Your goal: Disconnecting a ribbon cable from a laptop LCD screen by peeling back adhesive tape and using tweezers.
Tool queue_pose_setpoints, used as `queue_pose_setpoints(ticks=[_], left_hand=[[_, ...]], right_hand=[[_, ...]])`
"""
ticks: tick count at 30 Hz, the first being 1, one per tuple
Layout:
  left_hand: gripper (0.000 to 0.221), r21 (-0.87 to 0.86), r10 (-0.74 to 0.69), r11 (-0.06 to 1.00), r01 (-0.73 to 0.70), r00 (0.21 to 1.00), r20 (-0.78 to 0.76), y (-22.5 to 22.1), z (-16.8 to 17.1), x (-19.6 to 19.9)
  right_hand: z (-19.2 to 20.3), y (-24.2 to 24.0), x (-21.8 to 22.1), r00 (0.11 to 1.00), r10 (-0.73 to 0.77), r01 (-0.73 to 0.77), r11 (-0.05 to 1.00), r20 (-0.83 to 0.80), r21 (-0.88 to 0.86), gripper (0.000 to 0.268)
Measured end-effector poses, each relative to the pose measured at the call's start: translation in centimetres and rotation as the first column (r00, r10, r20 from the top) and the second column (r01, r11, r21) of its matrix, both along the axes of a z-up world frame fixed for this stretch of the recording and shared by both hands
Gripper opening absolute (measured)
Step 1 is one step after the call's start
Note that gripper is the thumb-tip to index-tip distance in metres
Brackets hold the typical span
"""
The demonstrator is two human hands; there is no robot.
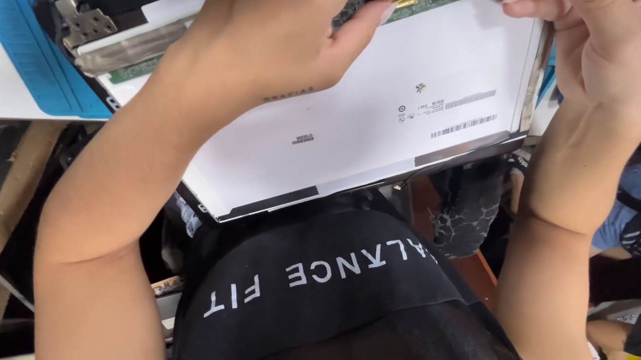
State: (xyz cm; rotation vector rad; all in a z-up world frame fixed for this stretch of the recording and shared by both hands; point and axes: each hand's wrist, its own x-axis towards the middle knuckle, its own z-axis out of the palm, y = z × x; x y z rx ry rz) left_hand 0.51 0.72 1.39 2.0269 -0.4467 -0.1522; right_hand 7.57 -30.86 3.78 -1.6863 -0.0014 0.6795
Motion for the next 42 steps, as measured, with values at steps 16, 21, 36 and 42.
queue_pose_setpoints(ticks=[16,21,36,42], left_hand=[[0.008,0.040,-0.004,0.999,0.004,1.000,0.005,0.1,-0.2,-0.1],[0.009,0.031,-0.001,1.000,0.000,1.000,0.030,0.1,-0.2,-0.2],[0.015,0.041,0.016,0.999,-0.020,0.996,0.092,-0.1,-0.4,-0.1],[0.016,0.048,0.039,0.998,-0.048,0.985,0.169,-0.2,-0.8,-0.3]], right_hand=[[0.5,1.1,-0.1,0.998,-0.028,0.025,0.999,-0.055,-0.048,0.023],[0.2,1.6,-0.7,0.998,-0.048,0.049,0.998,0.034,-0.042,0.028],[0.2,1.0,0.2,0.998,-0.047,0.044,0.997,-0.043,-0.065,0.020],[0.6,0.4,0.3,0.996,-0.027,0.027,1.000,-0.081,-0.012,0.015]])
